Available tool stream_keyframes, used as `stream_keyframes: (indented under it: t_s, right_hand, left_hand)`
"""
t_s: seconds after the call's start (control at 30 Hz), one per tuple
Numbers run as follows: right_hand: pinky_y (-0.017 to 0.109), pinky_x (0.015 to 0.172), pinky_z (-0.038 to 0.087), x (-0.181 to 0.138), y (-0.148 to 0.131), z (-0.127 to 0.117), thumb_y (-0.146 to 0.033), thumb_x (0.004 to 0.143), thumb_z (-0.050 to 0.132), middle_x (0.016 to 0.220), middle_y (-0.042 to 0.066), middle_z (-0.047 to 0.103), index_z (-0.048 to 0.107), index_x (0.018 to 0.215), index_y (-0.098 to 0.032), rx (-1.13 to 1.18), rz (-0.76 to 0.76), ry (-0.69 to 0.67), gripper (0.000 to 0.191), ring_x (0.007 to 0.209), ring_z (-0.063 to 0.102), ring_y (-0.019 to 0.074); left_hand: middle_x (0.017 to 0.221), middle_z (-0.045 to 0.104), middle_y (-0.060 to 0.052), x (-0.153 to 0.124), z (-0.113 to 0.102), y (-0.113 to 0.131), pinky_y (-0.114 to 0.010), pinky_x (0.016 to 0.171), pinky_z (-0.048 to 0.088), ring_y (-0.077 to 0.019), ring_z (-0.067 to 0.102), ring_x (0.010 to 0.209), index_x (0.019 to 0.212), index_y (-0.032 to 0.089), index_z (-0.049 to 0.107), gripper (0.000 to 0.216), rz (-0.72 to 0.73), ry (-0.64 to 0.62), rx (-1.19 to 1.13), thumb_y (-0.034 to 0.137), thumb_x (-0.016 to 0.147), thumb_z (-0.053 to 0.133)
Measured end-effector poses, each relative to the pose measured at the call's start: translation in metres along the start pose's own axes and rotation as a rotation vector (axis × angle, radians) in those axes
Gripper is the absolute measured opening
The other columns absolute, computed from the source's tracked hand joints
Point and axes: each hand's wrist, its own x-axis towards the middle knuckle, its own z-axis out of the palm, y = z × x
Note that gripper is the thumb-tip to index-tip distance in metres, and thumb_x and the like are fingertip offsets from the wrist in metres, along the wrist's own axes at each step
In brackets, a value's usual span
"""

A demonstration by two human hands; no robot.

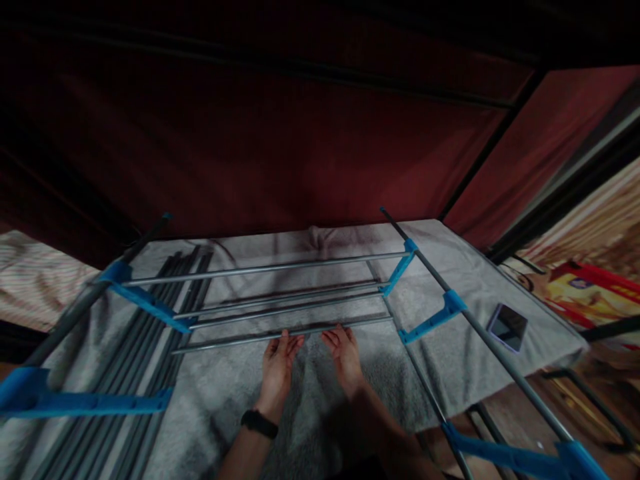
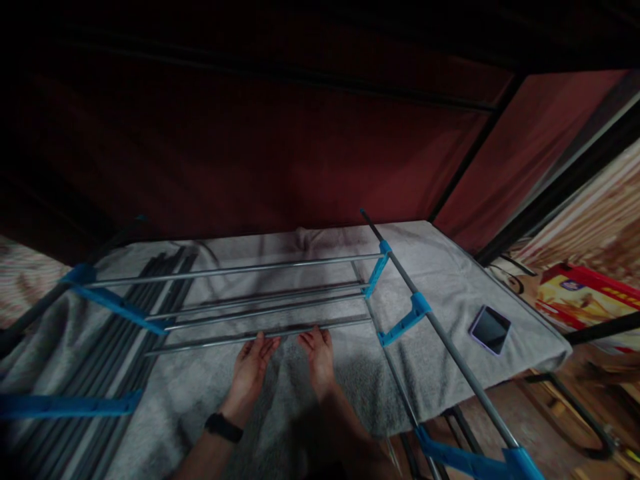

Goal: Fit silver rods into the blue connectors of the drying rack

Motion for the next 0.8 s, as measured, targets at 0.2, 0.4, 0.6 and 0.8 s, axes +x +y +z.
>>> stream_keyframes:
  t_s: [0.2, 0.4, 0.6, 0.8]
  right_hand:
    - [0.040, 0.091, 0.069, 0.008, -0.018, -0.017, -0.063, 0.069, 0.102, 0.084, -0.002, 0.080, 0.070, 0.086, -0.029, -0.018, -0.056, 0.048, 0.049, 0.086, 0.081, 0.0225]
    - [0.040, 0.086, 0.071, 0.025, -0.041, -0.040, -0.065, 0.069, 0.099, 0.086, 0.002, 0.084, 0.075, 0.087, -0.028, -0.015, -0.095, 0.137, 0.048, 0.084, 0.083, 0.0246]
    - [0.046, 0.087, 0.073, 0.042, -0.057, -0.069, -0.076, 0.068, 0.096, 0.088, 0.008, 0.085, 0.076, 0.085, -0.029, -0.061, -0.138, 0.151, 0.053, 0.087, 0.084, 0.0288]
    - [0.051, 0.095, 0.070, 0.050, -0.066, -0.086, -0.064, 0.078, 0.093, 0.093, 0.010, 0.085, 0.078, 0.086, -0.032, -0.039, -0.118, 0.150, 0.037, 0.096, 0.083, 0.0304]
  left_hand:
    - [0.081, 0.082, -0.006, 0.000, -0.002, 0.001, -0.031, 0.091, 0.070, -0.0194, 0.085, 0.084, 0.076, 0.020, 0.067, 0.032, -0.001, -0.015, 0.002, 0.024, 0.096, 0.091]
    - [0.083, 0.082, -0.007, 0.000, -0.004, -0.001, -0.035, 0.092, 0.070, -0.0221, 0.086, 0.085, 0.081, 0.021, 0.068, 0.033, -0.005, -0.007, -0.008, 0.034, 0.095, 0.094]
    - [0.082, 0.082, -0.008, -0.001, -0.007, -0.005, -0.036, 0.092, 0.069, -0.0223, 0.085, 0.084, 0.081, 0.020, 0.068, 0.047, 0.021, -0.049, -0.041, 0.052, 0.084, 0.102]
    - [0.079, 0.078, -0.006, -0.007, -0.003, -0.002, -0.035, 0.089, 0.068, -0.0193, 0.081, 0.080, 0.077, 0.021, 0.065, 0.048, 0.004, -0.024, -0.095, 0.049, 0.084, 0.103]
